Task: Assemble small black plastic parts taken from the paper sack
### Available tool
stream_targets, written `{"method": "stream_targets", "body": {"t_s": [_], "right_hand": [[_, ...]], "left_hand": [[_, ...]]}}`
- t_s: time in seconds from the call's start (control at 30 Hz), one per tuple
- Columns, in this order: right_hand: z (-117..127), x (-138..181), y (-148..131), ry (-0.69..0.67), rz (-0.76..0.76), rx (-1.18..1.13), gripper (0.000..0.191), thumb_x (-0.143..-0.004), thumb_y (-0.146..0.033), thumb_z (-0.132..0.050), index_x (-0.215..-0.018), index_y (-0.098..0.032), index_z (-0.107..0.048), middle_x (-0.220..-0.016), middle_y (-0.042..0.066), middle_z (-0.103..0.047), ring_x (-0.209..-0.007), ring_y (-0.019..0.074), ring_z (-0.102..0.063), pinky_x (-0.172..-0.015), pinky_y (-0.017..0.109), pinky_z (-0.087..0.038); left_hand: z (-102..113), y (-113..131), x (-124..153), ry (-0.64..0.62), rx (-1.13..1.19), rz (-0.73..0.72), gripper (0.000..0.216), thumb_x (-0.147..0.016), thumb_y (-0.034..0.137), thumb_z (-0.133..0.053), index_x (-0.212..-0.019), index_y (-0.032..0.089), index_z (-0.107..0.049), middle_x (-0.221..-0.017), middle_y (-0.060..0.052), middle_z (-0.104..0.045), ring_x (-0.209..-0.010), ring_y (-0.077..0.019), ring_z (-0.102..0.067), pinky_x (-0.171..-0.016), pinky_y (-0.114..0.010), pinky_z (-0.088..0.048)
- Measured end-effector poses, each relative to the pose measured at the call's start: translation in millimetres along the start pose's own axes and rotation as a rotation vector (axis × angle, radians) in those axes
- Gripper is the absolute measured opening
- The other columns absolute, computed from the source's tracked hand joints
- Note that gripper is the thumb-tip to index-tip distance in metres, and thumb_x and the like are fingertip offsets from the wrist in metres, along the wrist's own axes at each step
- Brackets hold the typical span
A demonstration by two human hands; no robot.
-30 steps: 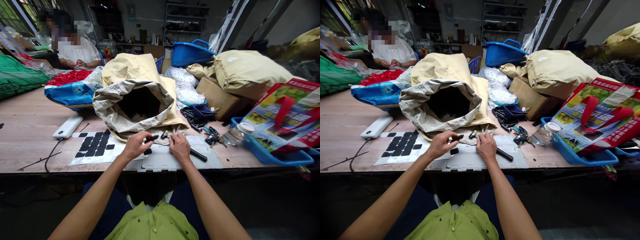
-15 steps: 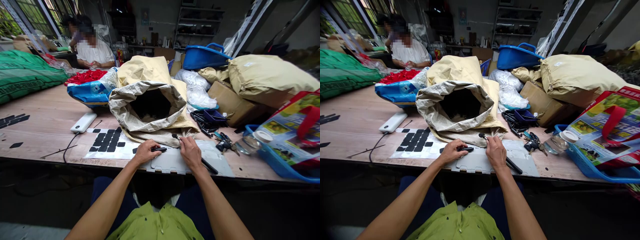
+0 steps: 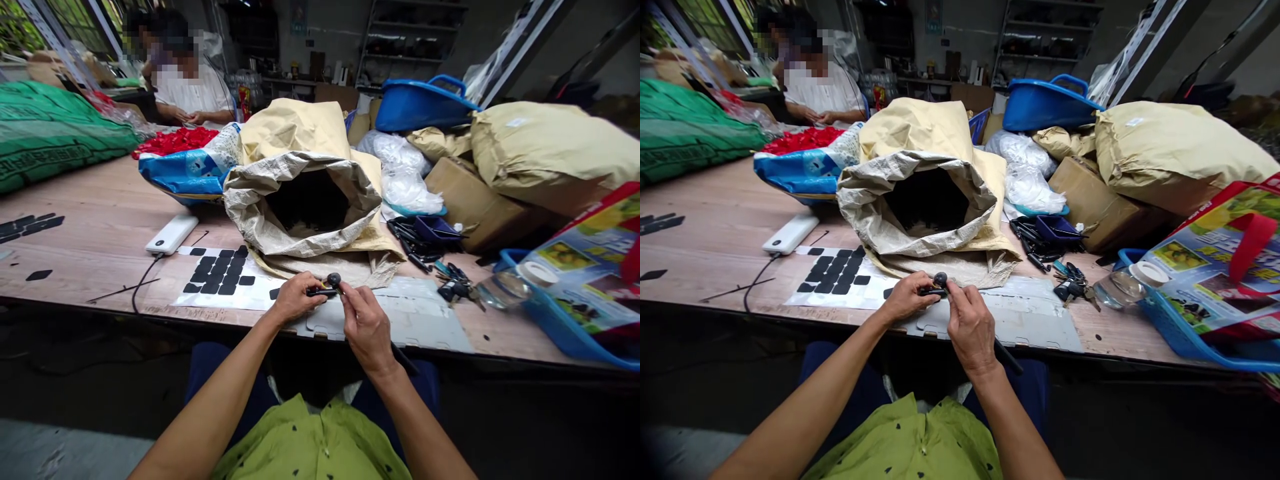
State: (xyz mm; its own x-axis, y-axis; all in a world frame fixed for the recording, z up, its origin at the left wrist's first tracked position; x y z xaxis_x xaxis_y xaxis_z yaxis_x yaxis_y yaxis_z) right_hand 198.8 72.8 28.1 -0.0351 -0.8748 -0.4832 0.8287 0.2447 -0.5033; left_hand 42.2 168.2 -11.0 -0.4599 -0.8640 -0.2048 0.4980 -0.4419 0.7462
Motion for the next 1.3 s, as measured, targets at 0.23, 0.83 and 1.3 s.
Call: {"method": "stream_targets", "body": {"t_s": [0.23, 0.83, 1.3], "right_hand": [[-3.9, 3.5, 7.7, -0.026, -0.030, 0.057, 0.039, -0.103, -0.027, -0.041, -0.134, -0.027, -0.065, -0.094, 0.006, -0.063, -0.090, 0.0179, -0.062, -0.083, 0.027, -0.050], [8.9, -36.7, 72.1, 0.072, -0.143, 0.234, 0.029, -0.096, -0.026, -0.052, -0.116, -0.028, -0.073, -0.093, 0.004, -0.062, -0.091, 0.0191, -0.056, -0.080, 0.029, -0.043], [-8.8, -30.7, 84.2, 0.045, -0.112, 0.386, 0.026, -0.095, -0.026, -0.056, -0.116, -0.026, -0.071, -0.095, 0.006, -0.060, -0.091, 0.0207, -0.049, -0.075, 0.031, -0.033]], "left_hand": [[-0.3, 0.3, -0.2, 0.013, -0.001, -0.009, 0.018, -0.079, 0.030, -0.078, -0.096, 0.023, -0.078, -0.086, -0.001, -0.063, -0.082, -0.0167, -0.059, -0.072, -0.026, -0.043], [0.8, 6.2, -0.2, 0.014, -0.102, -0.002, 0.026, -0.074, 0.024, -0.073, -0.099, 0.024, -0.077, -0.090, -0.001, -0.066, -0.082, -0.0186, -0.062, -0.074, -0.028, -0.048], [2.3, 9.2, 2.2, -0.006, -0.099, 0.002, 0.025, -0.071, 0.022, -0.071, -0.095, 0.023, -0.071, -0.090, -0.001, -0.063, -0.084, -0.0200, -0.062, -0.076, -0.031, -0.048]]}}
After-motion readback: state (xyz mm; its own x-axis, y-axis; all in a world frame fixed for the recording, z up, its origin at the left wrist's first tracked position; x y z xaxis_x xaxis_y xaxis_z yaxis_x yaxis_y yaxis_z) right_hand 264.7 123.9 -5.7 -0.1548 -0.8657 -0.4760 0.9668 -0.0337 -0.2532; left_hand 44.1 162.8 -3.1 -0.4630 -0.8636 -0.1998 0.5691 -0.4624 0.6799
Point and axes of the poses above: each hand's wrist, its own x-axis away from the middle knuckle, its own z-axis out of the back of the hand, y = z × x, the point moved 5 cm from there along -x, towards the middle knuckle
